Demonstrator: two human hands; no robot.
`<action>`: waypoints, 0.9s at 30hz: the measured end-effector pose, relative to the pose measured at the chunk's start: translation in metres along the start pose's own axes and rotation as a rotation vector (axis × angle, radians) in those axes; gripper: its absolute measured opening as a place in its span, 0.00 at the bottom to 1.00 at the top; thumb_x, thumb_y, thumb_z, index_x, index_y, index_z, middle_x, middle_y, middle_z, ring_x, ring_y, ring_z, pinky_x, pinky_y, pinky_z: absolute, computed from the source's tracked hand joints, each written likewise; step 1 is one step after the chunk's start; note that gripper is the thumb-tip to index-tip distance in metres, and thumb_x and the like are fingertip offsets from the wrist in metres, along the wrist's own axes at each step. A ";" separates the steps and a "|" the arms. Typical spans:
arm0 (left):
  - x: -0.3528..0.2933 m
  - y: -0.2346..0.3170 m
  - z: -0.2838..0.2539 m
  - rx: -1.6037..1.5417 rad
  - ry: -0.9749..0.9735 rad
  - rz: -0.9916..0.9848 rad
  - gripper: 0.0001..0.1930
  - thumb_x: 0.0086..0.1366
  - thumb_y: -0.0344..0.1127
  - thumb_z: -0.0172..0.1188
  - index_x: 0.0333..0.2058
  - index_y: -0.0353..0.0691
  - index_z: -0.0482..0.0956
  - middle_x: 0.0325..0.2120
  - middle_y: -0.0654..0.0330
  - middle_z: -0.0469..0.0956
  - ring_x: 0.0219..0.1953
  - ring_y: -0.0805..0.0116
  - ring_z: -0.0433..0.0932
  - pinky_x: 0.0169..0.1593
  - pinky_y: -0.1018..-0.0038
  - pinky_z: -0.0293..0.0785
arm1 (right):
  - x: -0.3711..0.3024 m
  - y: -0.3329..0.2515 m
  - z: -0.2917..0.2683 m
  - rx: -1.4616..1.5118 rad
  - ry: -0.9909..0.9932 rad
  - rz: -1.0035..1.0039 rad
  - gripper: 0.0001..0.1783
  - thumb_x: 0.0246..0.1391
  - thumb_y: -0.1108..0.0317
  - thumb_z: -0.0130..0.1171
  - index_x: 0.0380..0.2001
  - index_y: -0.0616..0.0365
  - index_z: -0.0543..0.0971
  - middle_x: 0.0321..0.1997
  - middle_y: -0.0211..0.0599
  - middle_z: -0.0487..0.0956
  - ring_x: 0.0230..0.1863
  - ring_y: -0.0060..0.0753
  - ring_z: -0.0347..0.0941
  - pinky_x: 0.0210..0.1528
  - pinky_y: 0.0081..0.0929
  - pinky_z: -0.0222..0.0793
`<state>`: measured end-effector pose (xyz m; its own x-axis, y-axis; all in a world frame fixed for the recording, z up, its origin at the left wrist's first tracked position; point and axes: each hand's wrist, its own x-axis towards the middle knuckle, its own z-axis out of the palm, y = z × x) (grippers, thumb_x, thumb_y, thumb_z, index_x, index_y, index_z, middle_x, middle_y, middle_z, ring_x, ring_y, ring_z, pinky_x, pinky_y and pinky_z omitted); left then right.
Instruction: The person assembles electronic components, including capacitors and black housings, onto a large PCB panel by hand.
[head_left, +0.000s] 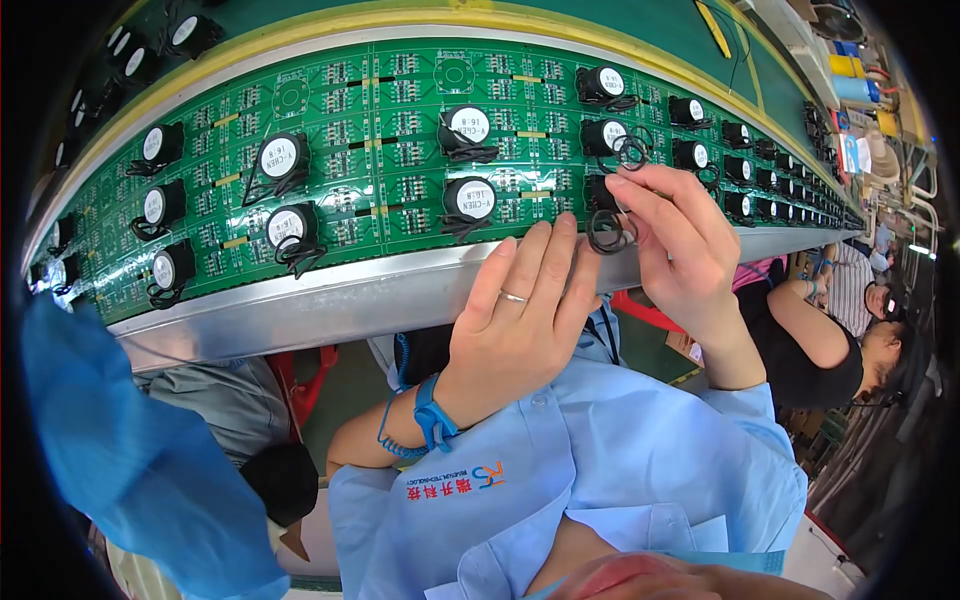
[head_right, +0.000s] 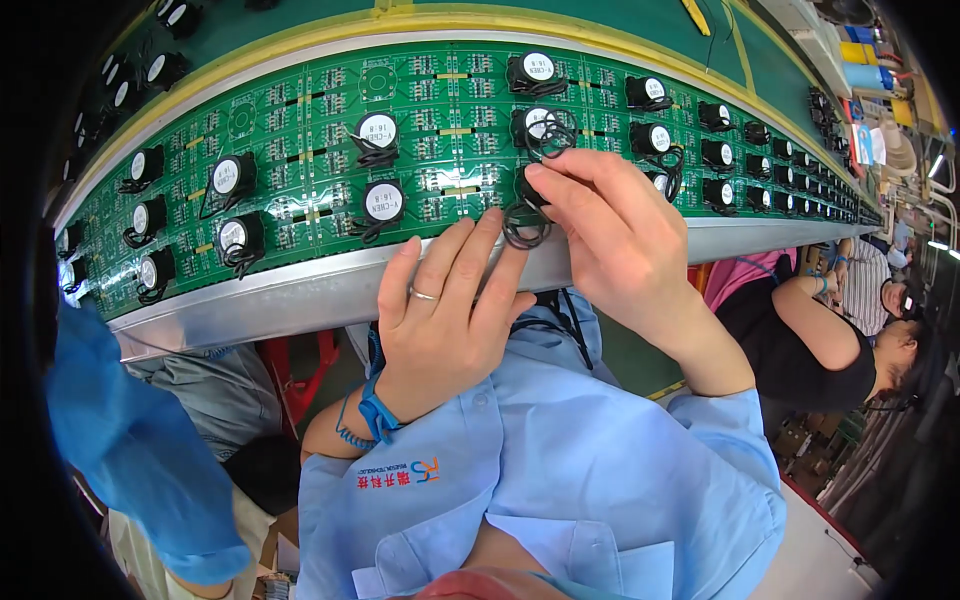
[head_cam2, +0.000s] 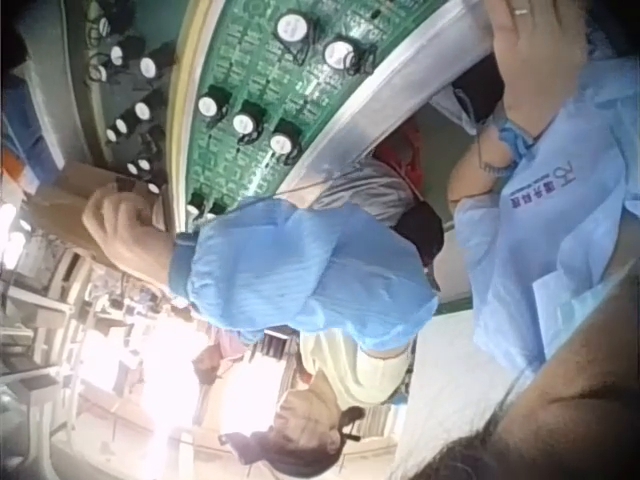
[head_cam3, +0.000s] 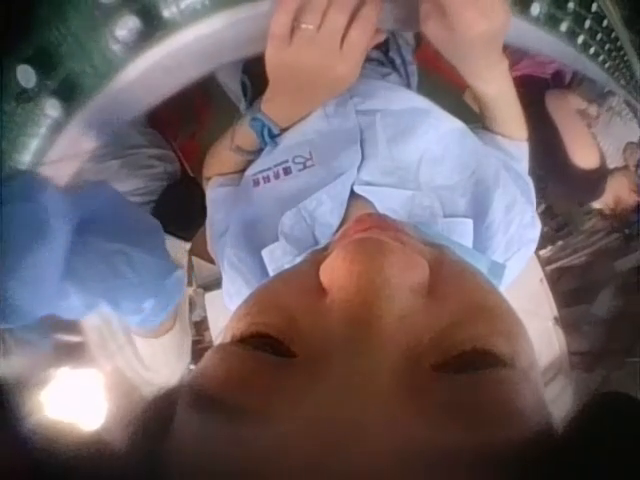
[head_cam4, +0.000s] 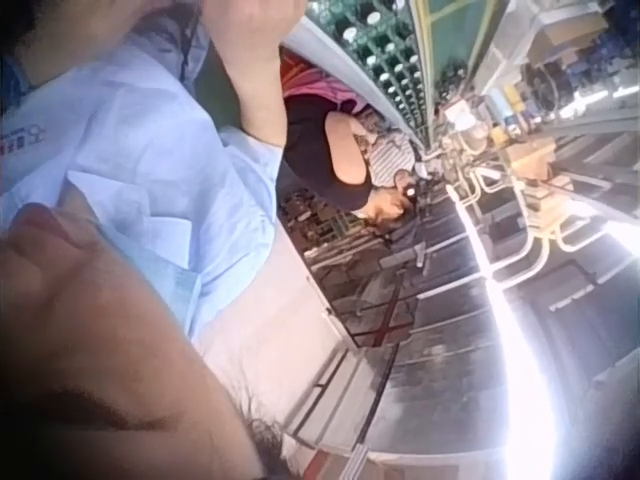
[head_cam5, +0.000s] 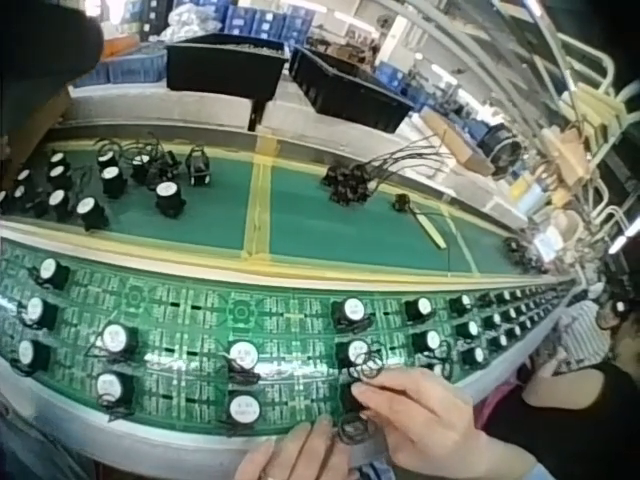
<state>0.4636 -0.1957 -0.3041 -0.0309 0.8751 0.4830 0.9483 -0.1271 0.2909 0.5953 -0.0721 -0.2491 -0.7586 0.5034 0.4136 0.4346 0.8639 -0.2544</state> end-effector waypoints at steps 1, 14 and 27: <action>0.000 0.000 0.000 0.004 0.000 0.002 0.18 0.69 0.50 0.47 0.44 0.49 0.80 0.48 0.63 0.78 0.50 0.69 0.75 0.62 0.65 0.55 | 0.000 0.001 -0.001 -0.005 -0.024 -0.005 0.22 0.32 0.85 0.64 0.38 0.64 0.81 0.37 0.42 0.78 0.34 0.40 0.78 0.32 0.27 0.75; 0.003 -0.001 0.000 -0.017 0.005 -0.011 0.18 0.69 0.51 0.47 0.42 0.49 0.81 0.47 0.63 0.79 0.50 0.70 0.74 0.61 0.65 0.57 | 0.010 0.006 -0.006 -0.060 -0.143 -0.110 0.23 0.33 0.81 0.60 0.40 0.63 0.80 0.39 0.41 0.79 0.36 0.38 0.79 0.30 0.27 0.77; -0.018 -0.106 -0.074 0.233 0.363 -0.372 0.13 0.60 0.37 0.63 0.43 0.41 0.80 0.37 0.60 0.81 0.37 0.63 0.78 0.50 0.66 0.62 | -0.001 0.011 -0.008 -0.159 -0.197 -0.263 0.20 0.40 0.75 0.60 0.41 0.66 0.79 0.44 0.41 0.76 0.36 0.36 0.77 0.31 0.28 0.75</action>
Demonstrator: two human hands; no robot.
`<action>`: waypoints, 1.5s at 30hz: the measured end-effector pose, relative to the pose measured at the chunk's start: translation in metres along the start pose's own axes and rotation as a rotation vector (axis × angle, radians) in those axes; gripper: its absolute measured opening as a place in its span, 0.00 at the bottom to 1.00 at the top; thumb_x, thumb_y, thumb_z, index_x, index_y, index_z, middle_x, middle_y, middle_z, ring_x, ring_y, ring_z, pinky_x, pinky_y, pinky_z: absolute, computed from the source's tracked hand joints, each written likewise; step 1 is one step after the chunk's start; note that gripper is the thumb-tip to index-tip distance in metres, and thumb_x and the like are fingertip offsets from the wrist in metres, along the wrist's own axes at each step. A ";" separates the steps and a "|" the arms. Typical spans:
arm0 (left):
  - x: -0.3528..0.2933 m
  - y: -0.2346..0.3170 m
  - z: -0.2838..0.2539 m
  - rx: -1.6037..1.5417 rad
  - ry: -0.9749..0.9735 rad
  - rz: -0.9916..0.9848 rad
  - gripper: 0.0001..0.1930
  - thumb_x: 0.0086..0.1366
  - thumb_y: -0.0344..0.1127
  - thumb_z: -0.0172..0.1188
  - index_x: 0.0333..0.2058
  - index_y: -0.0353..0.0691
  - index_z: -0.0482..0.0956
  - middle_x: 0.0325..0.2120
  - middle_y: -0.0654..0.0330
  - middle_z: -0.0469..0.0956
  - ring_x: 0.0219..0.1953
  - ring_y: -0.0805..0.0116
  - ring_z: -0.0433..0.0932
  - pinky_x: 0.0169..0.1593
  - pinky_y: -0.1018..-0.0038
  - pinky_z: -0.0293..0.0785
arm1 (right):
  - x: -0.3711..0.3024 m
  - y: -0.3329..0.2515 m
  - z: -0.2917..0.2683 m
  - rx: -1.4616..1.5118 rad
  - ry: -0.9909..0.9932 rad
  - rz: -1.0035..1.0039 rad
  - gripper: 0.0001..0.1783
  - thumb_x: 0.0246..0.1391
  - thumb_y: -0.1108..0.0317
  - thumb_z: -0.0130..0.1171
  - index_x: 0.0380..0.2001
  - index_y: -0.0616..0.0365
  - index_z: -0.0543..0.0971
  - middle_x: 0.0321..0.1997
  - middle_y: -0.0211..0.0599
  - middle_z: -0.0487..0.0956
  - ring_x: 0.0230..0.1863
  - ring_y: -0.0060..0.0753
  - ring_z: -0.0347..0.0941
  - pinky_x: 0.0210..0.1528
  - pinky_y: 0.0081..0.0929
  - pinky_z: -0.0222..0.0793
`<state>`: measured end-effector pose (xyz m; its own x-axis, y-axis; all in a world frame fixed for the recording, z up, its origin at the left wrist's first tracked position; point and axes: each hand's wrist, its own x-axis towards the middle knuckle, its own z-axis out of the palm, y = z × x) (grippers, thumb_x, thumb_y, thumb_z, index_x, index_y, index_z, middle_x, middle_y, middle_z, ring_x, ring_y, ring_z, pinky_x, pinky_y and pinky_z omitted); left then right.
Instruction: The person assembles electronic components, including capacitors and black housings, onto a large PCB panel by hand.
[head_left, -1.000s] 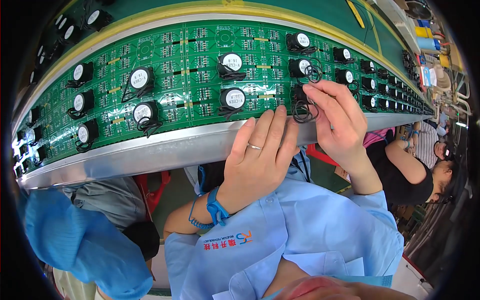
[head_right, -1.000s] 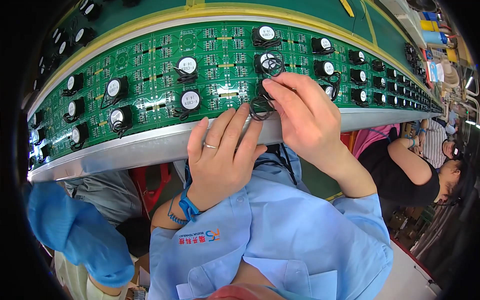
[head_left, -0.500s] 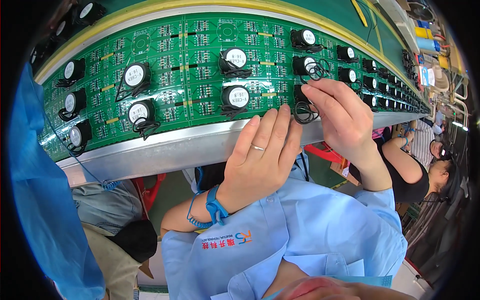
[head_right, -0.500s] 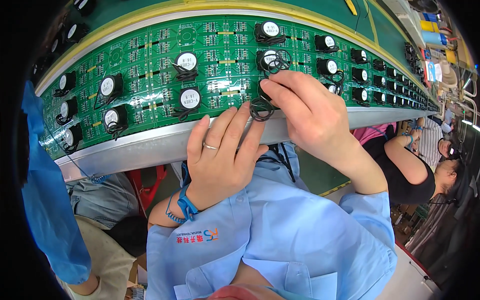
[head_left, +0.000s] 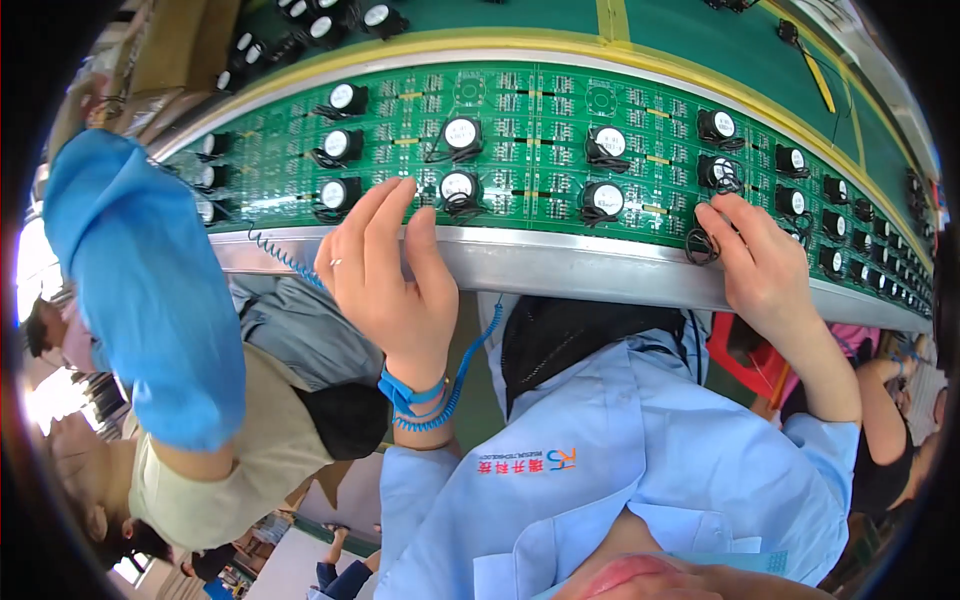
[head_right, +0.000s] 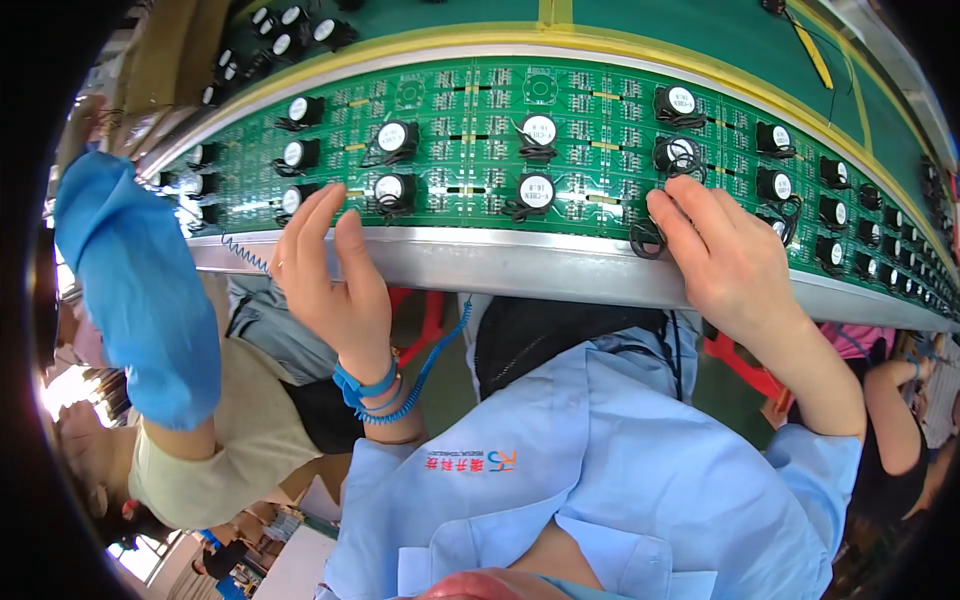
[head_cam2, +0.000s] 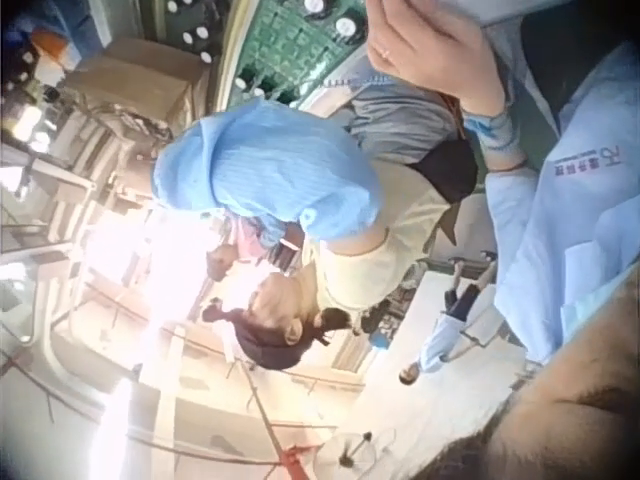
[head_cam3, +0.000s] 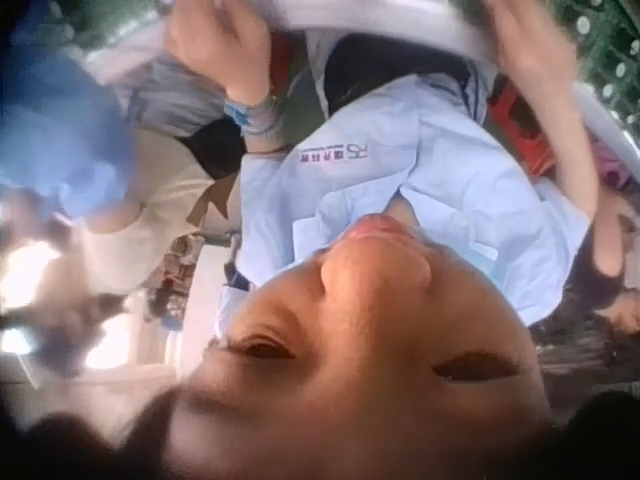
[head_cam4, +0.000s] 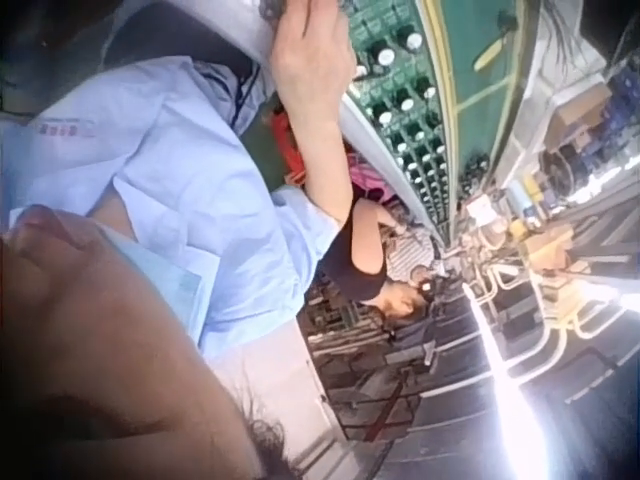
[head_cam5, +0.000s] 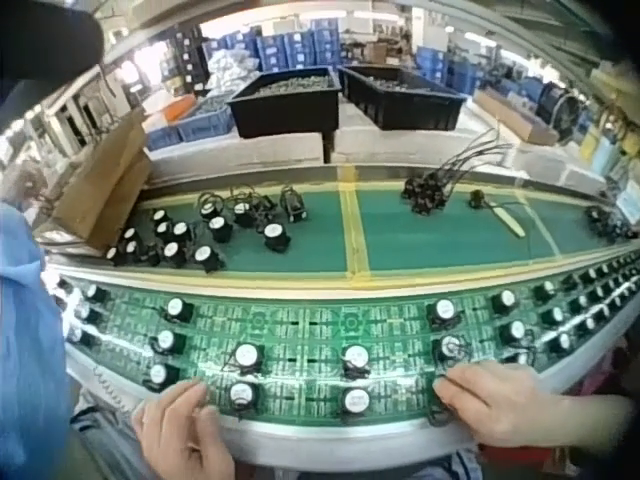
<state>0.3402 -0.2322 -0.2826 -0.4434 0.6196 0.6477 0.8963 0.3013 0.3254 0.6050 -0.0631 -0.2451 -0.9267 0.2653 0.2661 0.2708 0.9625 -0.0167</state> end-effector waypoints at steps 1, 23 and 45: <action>0.003 0.002 0.001 0.008 0.004 0.023 0.13 0.60 0.37 0.63 0.43 0.41 0.80 0.37 0.60 0.81 0.37 0.63 0.78 0.50 0.66 0.62 | 0.001 0.002 0.000 0.004 0.022 0.011 0.20 0.40 0.75 0.60 0.41 0.66 0.79 0.44 0.41 0.76 0.36 0.36 0.77 0.31 0.28 0.75; 0.017 -0.004 0.026 -0.277 -0.572 0.095 0.25 0.64 0.32 0.57 0.59 0.30 0.68 0.34 0.47 0.82 0.41 0.60 0.74 0.59 0.63 0.55 | -0.011 0.001 0.030 -0.065 -0.041 0.300 0.05 0.46 0.69 0.56 0.21 0.58 0.75 0.29 0.35 0.71 0.32 0.32 0.76 0.27 0.29 0.77; 0.018 -0.042 0.120 -0.783 -0.614 0.551 0.32 0.54 0.29 0.64 0.57 0.25 0.65 0.36 0.47 0.78 0.40 0.54 0.76 0.58 0.57 0.59 | -0.016 -0.012 0.079 -0.354 -0.003 0.852 0.14 0.42 0.78 0.55 0.35 0.52 0.78 0.41 0.25 0.76 0.43 0.33 0.76 0.38 0.31 0.75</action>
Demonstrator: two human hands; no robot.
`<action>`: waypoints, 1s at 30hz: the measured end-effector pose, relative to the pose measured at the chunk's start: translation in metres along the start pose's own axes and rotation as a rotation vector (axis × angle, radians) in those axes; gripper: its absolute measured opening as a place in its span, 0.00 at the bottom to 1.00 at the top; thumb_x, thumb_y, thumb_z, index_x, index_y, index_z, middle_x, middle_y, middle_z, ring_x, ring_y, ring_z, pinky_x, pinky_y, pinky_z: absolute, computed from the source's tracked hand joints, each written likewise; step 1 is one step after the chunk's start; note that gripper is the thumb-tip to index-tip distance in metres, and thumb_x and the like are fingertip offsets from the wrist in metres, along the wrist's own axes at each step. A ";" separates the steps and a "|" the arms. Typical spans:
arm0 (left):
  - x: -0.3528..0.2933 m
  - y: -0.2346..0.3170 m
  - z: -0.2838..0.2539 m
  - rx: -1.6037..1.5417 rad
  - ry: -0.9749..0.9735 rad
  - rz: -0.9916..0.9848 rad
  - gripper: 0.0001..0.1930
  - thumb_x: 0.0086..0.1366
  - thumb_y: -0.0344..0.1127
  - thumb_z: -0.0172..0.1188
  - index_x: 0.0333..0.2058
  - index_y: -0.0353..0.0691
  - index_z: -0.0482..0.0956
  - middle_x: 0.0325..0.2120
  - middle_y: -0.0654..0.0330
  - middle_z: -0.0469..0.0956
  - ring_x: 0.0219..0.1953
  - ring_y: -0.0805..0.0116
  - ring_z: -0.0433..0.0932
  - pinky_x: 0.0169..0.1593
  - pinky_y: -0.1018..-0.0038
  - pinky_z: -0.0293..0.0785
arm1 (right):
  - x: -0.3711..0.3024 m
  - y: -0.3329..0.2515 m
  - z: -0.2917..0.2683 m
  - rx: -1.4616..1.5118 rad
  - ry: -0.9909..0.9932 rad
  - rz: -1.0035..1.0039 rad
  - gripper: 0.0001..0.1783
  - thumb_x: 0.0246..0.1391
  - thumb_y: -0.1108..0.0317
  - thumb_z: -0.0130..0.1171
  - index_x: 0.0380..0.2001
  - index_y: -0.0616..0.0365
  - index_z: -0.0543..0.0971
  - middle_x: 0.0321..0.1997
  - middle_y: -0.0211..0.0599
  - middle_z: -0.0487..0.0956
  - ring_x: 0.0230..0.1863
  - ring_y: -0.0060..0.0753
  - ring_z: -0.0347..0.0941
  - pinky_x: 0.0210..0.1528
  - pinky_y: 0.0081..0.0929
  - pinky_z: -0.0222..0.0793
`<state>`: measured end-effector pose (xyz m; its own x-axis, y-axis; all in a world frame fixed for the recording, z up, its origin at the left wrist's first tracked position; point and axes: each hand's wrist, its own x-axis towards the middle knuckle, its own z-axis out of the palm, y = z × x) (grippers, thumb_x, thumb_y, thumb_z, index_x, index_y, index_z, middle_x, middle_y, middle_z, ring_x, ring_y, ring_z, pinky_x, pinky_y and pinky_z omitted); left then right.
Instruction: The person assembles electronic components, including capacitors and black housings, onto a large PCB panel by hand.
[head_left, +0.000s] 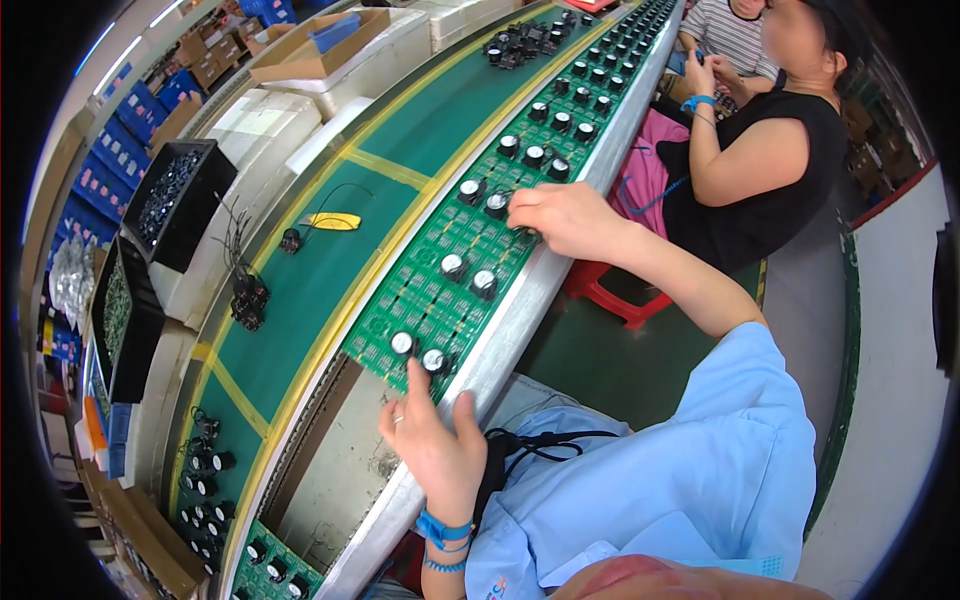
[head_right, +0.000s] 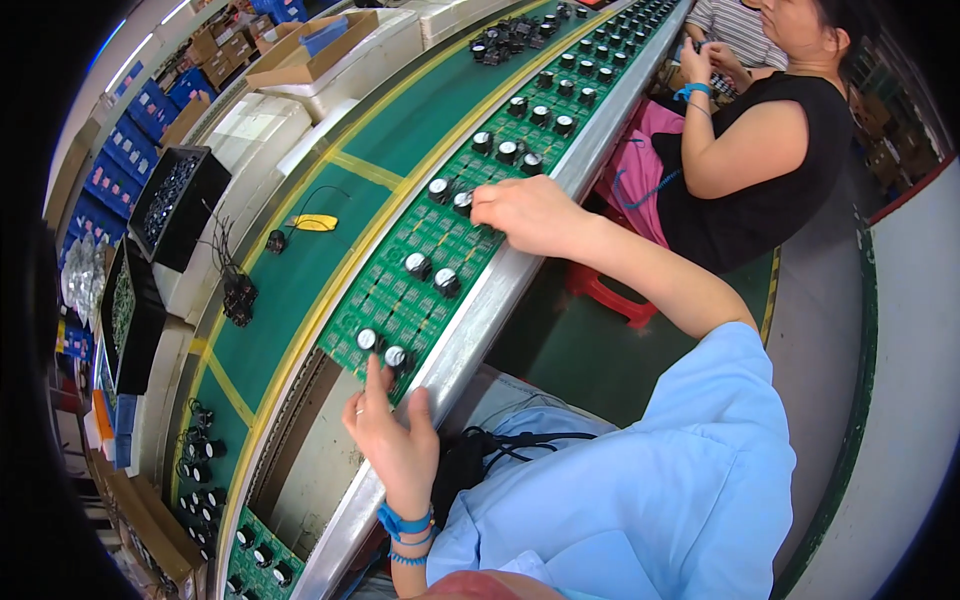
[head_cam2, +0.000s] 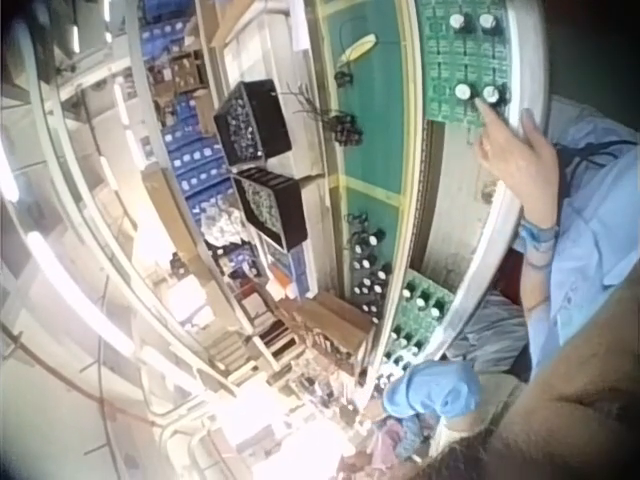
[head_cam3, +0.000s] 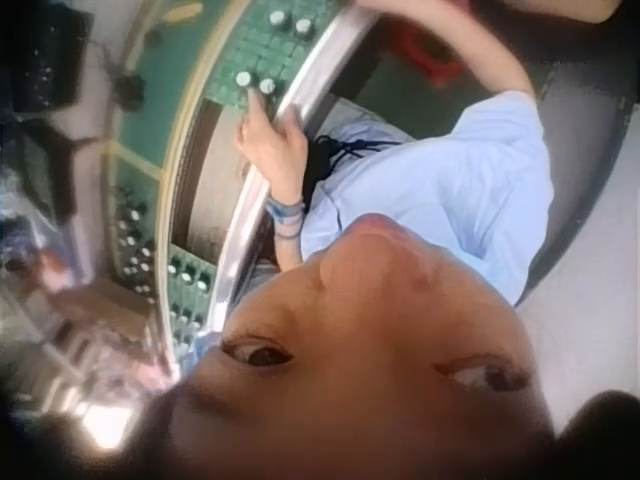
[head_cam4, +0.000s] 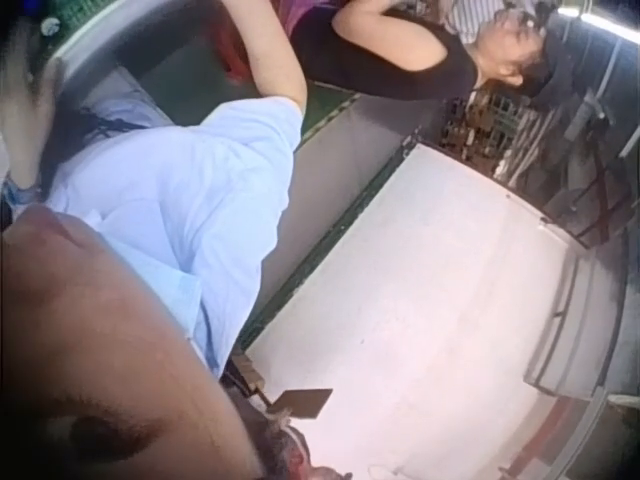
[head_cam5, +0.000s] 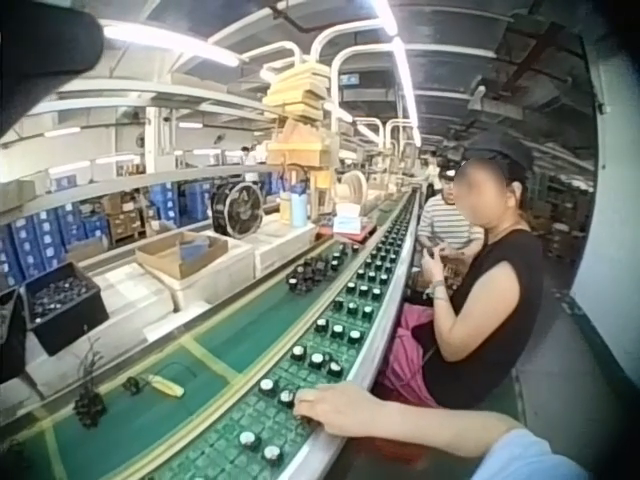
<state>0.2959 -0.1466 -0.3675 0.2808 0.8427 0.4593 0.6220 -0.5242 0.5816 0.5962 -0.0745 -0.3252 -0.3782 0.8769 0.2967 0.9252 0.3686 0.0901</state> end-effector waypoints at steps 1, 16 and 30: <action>0.003 -0.003 0.005 0.002 0.005 0.010 0.33 0.53 0.30 0.65 0.57 0.24 0.66 0.35 0.47 0.77 0.39 0.53 0.75 0.57 0.57 0.60 | 0.003 0.003 0.005 0.019 0.011 0.009 0.14 0.42 0.78 0.55 0.35 0.52 0.78 0.41 0.26 0.77 0.44 0.34 0.76 0.39 0.32 0.75; -0.015 -0.019 -0.049 0.100 0.461 0.061 0.21 0.45 0.25 0.61 0.43 0.38 0.79 0.41 0.54 0.79 0.42 0.55 0.77 0.55 0.58 0.69 | -0.043 0.207 0.069 0.593 -0.109 0.232 0.19 0.62 0.79 0.47 0.56 0.61 0.74 0.57 0.36 0.76 0.56 0.27 0.70 0.58 0.23 0.64; -0.173 -0.143 -0.191 0.967 0.433 -1.060 0.29 0.71 0.53 0.45 0.53 0.29 0.71 0.47 0.44 0.78 0.52 0.52 0.75 0.64 0.51 0.54 | 0.095 0.029 0.016 0.361 0.021 -0.274 0.11 0.60 0.77 0.52 0.45 0.63 0.78 0.46 0.41 0.79 0.48 0.36 0.76 0.53 0.23 0.68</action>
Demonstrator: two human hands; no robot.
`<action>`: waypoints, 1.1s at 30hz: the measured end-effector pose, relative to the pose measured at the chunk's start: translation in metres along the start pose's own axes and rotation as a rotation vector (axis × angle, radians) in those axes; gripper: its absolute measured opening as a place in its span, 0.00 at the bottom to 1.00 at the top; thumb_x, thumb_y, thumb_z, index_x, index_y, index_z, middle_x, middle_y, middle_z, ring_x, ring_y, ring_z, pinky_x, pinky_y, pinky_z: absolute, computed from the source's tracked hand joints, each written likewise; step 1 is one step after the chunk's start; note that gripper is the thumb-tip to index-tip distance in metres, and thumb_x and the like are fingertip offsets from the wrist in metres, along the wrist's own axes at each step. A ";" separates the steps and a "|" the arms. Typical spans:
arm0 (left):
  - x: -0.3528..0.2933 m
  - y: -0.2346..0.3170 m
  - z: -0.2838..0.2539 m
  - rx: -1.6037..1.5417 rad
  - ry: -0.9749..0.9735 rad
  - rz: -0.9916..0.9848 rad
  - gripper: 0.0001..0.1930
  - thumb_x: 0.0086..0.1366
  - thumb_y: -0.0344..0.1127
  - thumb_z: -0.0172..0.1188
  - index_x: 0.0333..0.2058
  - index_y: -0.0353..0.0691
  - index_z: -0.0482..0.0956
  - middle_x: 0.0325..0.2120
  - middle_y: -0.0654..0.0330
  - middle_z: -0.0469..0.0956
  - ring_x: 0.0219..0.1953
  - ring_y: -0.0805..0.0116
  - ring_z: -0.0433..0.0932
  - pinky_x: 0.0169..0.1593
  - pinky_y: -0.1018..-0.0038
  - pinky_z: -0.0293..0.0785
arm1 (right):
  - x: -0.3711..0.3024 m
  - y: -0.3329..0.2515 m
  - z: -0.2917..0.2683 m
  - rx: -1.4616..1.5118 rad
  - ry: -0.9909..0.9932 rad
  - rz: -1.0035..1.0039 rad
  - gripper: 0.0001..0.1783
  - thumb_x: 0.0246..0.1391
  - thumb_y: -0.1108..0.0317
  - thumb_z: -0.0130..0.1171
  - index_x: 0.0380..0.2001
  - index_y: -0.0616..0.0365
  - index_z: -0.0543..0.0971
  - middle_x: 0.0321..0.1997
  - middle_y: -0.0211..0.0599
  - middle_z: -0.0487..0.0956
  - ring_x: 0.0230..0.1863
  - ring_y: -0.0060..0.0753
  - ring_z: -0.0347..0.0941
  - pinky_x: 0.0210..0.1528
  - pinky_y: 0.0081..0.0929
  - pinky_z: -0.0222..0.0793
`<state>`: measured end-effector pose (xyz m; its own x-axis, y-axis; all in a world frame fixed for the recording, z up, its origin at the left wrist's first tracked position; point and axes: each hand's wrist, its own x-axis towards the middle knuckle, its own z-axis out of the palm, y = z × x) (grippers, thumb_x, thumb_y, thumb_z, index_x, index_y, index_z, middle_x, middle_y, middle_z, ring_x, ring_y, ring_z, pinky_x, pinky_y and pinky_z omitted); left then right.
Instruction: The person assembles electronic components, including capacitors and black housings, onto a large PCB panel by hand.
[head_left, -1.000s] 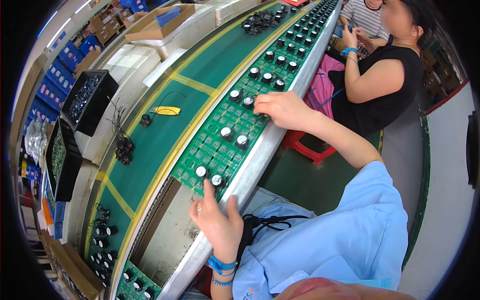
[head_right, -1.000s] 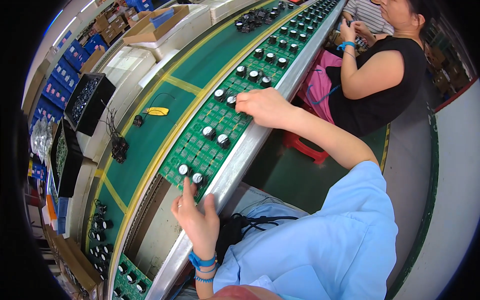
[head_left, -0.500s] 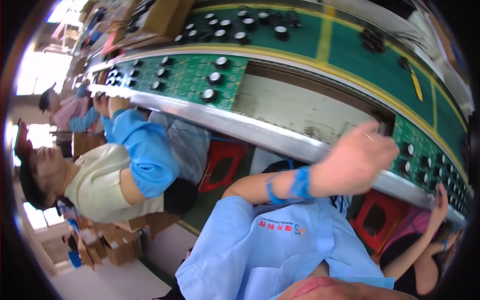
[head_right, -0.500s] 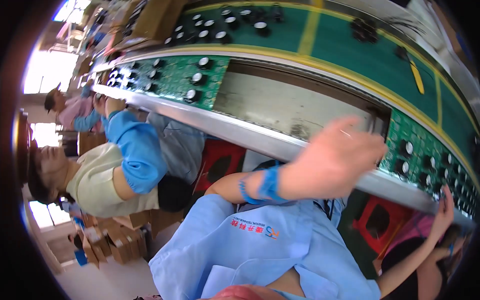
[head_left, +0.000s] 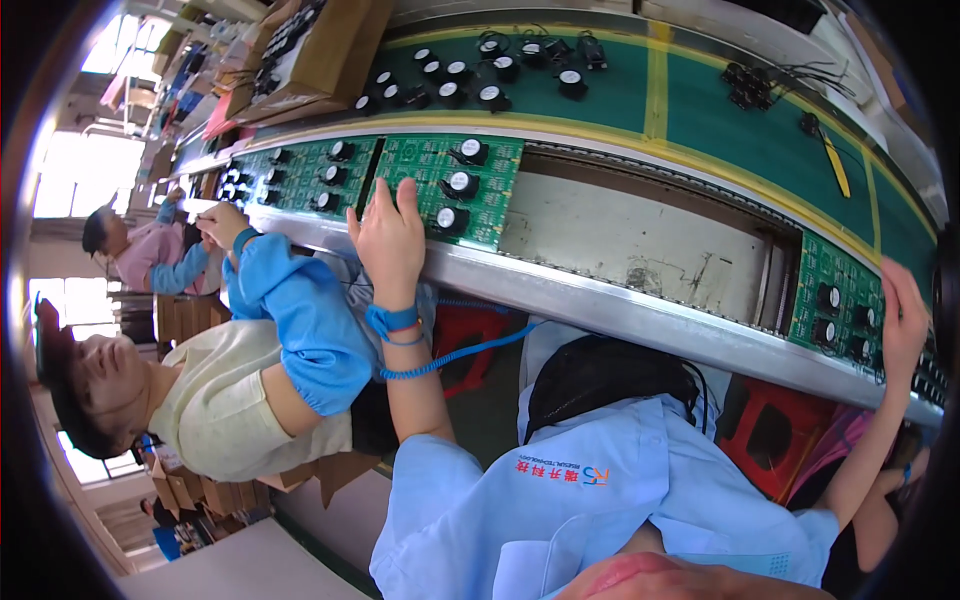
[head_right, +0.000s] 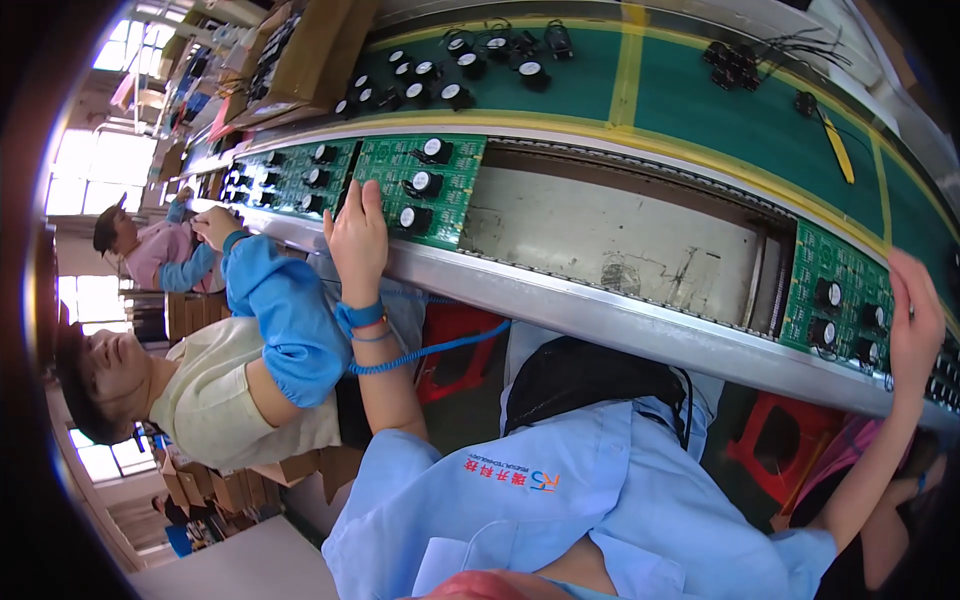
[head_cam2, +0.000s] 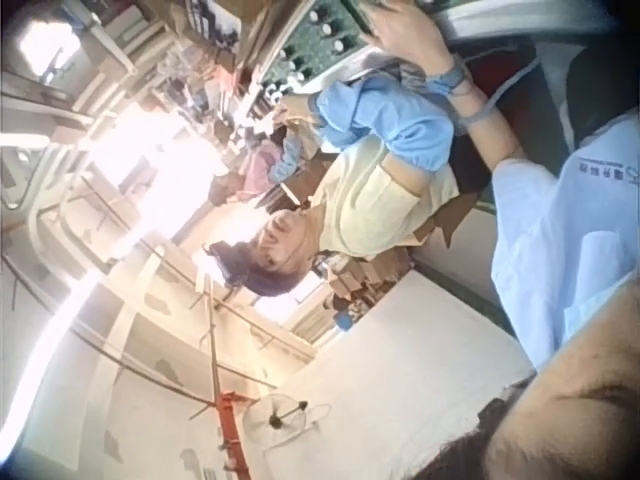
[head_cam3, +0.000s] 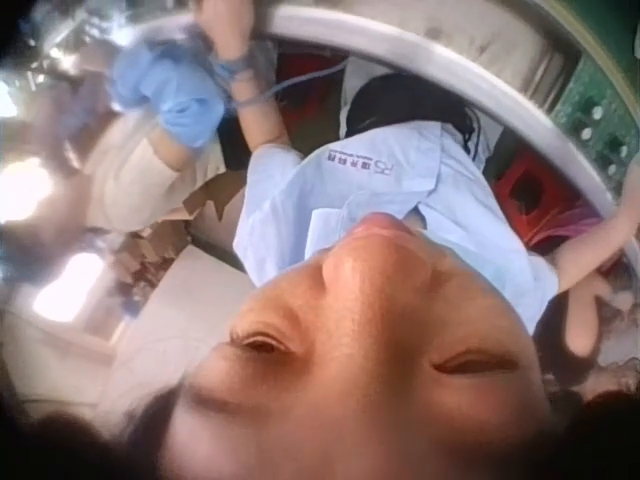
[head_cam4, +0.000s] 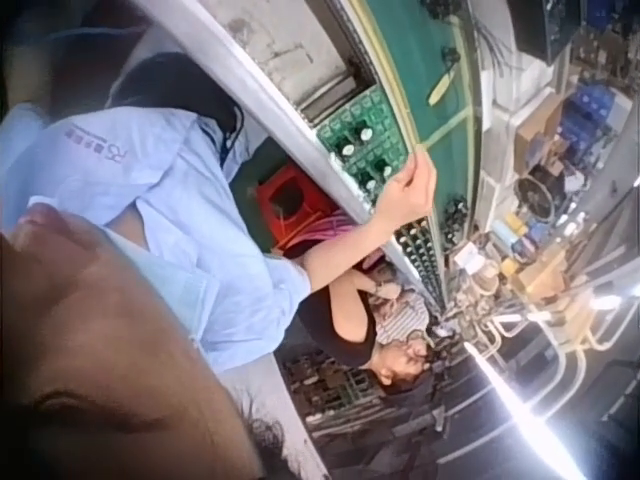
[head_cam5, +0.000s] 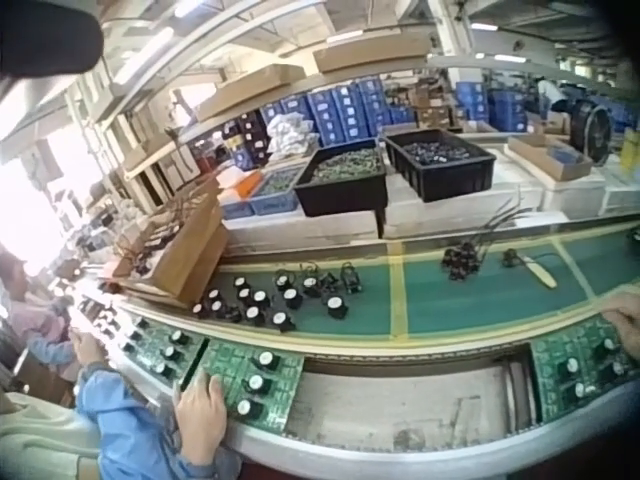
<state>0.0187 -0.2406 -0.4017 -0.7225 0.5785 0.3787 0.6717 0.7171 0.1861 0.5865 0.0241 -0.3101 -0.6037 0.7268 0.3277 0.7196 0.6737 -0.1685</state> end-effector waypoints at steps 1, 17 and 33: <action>-0.007 0.008 -0.001 0.007 -0.011 0.084 0.29 0.70 0.52 0.46 0.54 0.28 0.70 0.46 0.44 0.78 0.52 0.52 0.75 0.65 0.51 0.53 | 0.018 -0.021 0.003 0.050 0.000 -0.029 0.10 0.60 0.77 0.52 0.44 0.63 0.78 0.45 0.41 0.80 0.47 0.36 0.77 0.52 0.24 0.69; -0.093 0.135 -0.046 -0.649 -0.278 0.690 0.26 0.66 0.44 0.55 0.58 0.35 0.69 0.55 0.54 0.74 0.61 0.56 0.69 0.69 0.53 0.38 | 0.159 -0.199 0.067 0.036 0.002 -0.590 0.08 0.49 0.69 0.60 0.35 0.52 0.82 0.33 0.29 0.81 0.34 0.35 0.79 0.31 0.31 0.73; -0.124 0.148 -0.040 -0.725 -0.320 0.768 0.21 0.61 0.40 0.61 0.52 0.37 0.75 0.52 0.56 0.76 0.57 0.59 0.73 0.66 0.55 0.49 | 0.231 -0.252 0.158 0.362 -0.212 -0.191 0.22 0.49 0.48 0.62 0.42 0.50 0.79 0.38 0.34 0.83 0.41 0.40 0.79 0.41 0.35 0.72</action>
<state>0.2141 -0.2216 -0.3846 -0.0101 0.9215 0.3882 0.8213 -0.2138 0.5289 0.2114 0.0432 -0.3387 -0.7978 0.5710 0.1934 0.4452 0.7743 -0.4496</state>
